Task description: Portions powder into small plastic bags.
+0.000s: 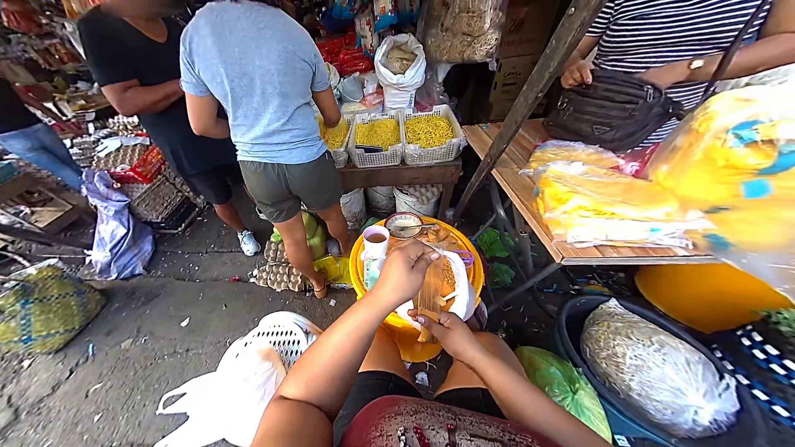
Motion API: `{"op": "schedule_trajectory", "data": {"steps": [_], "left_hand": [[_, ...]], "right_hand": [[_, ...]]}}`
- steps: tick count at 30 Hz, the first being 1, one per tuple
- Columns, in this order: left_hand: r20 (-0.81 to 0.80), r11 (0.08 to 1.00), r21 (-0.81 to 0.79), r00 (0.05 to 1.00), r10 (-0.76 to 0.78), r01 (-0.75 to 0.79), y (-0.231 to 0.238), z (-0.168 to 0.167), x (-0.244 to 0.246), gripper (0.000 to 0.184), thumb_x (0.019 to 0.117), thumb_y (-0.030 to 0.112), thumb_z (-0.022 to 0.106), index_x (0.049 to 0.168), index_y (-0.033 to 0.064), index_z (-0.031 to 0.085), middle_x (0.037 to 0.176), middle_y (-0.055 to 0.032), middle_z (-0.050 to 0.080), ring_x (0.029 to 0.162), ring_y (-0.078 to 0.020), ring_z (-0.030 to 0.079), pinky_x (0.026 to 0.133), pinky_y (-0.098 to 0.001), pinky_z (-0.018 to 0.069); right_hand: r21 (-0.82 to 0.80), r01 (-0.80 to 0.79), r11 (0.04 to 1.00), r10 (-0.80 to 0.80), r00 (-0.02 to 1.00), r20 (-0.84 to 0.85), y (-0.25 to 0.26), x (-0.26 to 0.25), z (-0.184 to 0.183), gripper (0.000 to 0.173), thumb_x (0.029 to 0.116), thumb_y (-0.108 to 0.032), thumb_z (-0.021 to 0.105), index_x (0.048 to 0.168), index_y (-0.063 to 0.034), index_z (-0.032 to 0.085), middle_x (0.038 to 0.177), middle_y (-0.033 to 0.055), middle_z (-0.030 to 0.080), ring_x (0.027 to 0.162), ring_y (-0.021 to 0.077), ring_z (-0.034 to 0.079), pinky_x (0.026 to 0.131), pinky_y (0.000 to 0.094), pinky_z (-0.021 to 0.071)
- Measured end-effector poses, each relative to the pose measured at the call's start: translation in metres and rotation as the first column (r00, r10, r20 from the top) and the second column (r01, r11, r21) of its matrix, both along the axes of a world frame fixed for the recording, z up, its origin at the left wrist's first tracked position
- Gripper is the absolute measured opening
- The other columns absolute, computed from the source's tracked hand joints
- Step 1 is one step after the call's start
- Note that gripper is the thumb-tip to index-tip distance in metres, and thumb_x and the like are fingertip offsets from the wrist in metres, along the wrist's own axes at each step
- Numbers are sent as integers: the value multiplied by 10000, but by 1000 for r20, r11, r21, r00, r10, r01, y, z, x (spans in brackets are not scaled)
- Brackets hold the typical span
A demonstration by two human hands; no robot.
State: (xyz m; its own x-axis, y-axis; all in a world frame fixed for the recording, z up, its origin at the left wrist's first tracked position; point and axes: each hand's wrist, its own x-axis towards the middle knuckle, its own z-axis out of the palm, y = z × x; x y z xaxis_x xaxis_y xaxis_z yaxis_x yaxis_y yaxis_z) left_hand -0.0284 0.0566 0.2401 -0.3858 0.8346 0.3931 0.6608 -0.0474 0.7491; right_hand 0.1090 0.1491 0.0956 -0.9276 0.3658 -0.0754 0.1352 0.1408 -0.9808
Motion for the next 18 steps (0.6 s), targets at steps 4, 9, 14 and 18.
{"op": "schedule_trajectory", "data": {"steps": [4,9,14,18], "left_hand": [[9,998,-24,998,-56,57,0,19,-1,266,940,247,737,879,-10,707,956,-80,671,973,-89,603,895,-266,472],[-138,963,-28,953,-268,267,-10,41,2,250,1009,209,644,996,-17,750,1094,-116,726,1121,-134,644,1021,-318,488],[-132,972,-119,967,-218,203,-2,27,9,244,1020,182,609,1029,-9,760,1117,-135,726,1129,-169,655,1033,-346,490],[-93,984,-97,983,-158,149,2,31,6,228,1008,221,650,998,28,771,1103,-89,729,1104,-125,657,1006,-341,508]], "right_hand": [[33,-52,998,52,999,3,7,7,29,461,979,-212,673,1387,-11,595,1295,141,668,1114,145,668,982,329,538],[61,-20,998,35,967,-252,11,14,77,540,920,-168,713,1384,52,548,1290,121,662,1140,84,652,1003,253,533],[156,36,987,1,972,-235,21,18,82,244,1016,-106,592,1196,9,709,1151,69,727,1037,19,663,955,220,529],[130,40,991,-16,984,-179,21,23,74,251,1033,-105,570,1213,-4,712,1194,80,728,1096,47,670,993,237,526]]}}
